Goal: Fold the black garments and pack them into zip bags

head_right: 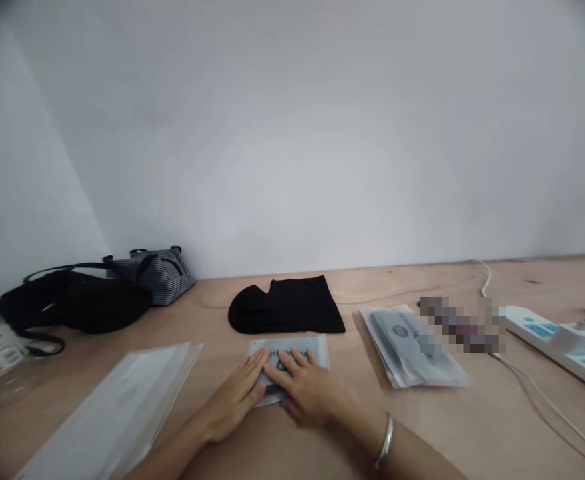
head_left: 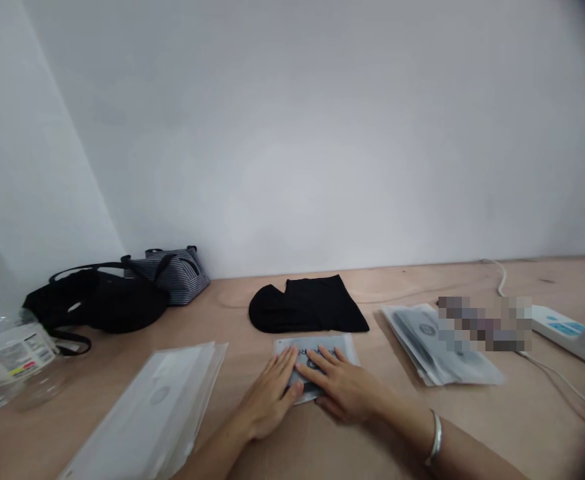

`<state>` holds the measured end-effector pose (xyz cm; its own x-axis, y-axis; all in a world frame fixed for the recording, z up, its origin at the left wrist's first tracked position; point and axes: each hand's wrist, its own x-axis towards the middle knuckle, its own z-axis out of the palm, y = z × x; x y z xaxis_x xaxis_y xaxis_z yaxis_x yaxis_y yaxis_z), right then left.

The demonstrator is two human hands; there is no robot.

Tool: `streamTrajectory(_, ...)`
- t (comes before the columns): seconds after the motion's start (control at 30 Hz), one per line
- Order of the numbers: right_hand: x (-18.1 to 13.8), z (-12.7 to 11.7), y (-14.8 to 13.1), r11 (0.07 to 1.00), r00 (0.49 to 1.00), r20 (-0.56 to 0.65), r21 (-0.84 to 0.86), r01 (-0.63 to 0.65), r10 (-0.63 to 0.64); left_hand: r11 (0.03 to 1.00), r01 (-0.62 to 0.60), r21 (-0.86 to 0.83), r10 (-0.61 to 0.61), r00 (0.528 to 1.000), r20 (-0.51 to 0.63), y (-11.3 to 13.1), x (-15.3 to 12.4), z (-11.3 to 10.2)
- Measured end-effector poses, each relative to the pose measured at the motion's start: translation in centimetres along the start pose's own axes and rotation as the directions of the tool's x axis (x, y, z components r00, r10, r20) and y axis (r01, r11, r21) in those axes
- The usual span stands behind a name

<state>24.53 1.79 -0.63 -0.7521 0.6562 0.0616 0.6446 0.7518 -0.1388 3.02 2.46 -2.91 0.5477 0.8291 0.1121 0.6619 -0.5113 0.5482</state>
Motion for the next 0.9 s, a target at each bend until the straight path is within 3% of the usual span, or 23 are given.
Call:
streamTrajectory(0.13,-0.4,0.7,-0.1,0.995,0.999,-0.048,-0.1,0.011,-0.016,0.94,0.048,-0.339,-0.106,0.982,-0.155,-0.8,0.1,0.1)
streamTrajectory(0.27,-0.8,1.1,-0.1,0.985,0.99,-0.136,-0.174,0.013,-0.038,0.838,0.015,-0.545,-0.201,0.938,-0.282,-1.8,0.6,0.4)
streamTrajectory(0.4,-1.4,0.3,-0.3,0.977,0.979,-0.184,-0.176,-0.124,0.091,0.836,0.041,-0.548,-0.283,0.886,-0.367,-2.7,1.2,0.6)
streamTrajectory(0.5,-2.2,-1.3,0.0,0.947,0.925,-0.305,-0.154,-0.282,0.226,0.902,0.092,-0.423,-0.279,0.87,-0.407,-2.9,1.3,0.5)
streamTrajectory(0.57,-2.9,-2.6,0.6,0.893,0.828,-0.464,-0.152,-0.424,0.315,0.923,0.119,-0.365,-0.275,0.868,-0.414,-2.8,1.2,0.4)
streamTrajectory(0.63,-3.6,-3.8,1.8,0.795,0.684,-0.61,-0.138,-0.59,0.401,0.933,0.129,-0.337,-0.267,0.875,-0.404,-2.4,1.0,0.3)
streamTrajectory(0.7,-4.3,-4.4,3.4,0.657,0.537,-0.68,-0.106,-0.746,0.5,0.946,0.129,-0.297,-0.242,0.89,-0.387,-1.9,0.9,0.2)
streamTrajectory(0.8,-5.2,-3.9,6.4,0.41,0.345,-0.607,-0.034,-0.911,0.716,0.963,0.13,-0.238,-0.211,0.909,-0.358,-1.4,0.9,0.2)
streamTrajectory(0.9,-5.8,-2.2,8.6,0.256,0.245,-0.393,-0.024,-0.966,0.886,0.971,0.152,-0.186,-0.208,0.921,-0.33,-1.1,0.9,0.2)
